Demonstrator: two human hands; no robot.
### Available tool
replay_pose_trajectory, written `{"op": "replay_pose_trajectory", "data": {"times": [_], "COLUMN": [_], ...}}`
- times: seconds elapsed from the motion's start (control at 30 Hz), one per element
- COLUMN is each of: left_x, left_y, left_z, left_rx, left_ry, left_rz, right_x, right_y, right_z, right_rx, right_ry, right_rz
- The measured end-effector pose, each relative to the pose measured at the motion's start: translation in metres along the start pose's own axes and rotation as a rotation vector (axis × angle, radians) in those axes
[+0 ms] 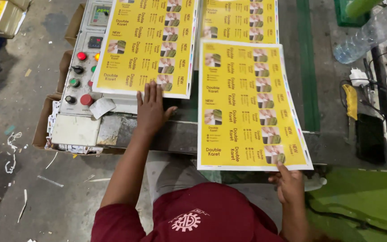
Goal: The person sorts yellow printed sheets on a workbench, picking them up from a pile and placing them onto a separate stack. The person handles the sheets by hand, aligning them as they are moved.
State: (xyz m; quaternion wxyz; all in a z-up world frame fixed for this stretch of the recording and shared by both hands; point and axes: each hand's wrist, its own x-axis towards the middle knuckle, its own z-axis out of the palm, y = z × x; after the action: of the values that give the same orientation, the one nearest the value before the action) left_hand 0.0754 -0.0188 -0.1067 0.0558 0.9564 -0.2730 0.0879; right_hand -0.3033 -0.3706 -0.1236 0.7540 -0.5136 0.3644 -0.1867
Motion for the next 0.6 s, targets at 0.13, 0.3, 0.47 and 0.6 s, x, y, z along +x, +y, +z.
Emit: {"op": "replay_pose_trajectory", "data": {"times": [0.13,0.3,0.47,0.6], "left_x": [-0.018,-0.026,-0.036,-0.045], "left_y": [0.013,0.016,0.029,0.047], "left_z": [-0.022,-0.073,-0.121,-0.154], "left_rx": [0.028,-0.166,-0.361,-0.564], "left_ry": [0.098,0.342,0.46,0.532], "left_rz": [-0.003,0.021,-0.079,-0.096], "right_x": [-0.01,-0.016,-0.021,-0.014], "right_y": [0.001,0.001,0.0,0.012], "right_z": [-0.007,-0.007,0.002,0.014], "right_rx": [-0.05,-0.097,-0.118,-0.093], "right_ry": [0.007,0.026,0.006,-0.063], "right_rz": [0.007,0.056,0.078,0.103]}}
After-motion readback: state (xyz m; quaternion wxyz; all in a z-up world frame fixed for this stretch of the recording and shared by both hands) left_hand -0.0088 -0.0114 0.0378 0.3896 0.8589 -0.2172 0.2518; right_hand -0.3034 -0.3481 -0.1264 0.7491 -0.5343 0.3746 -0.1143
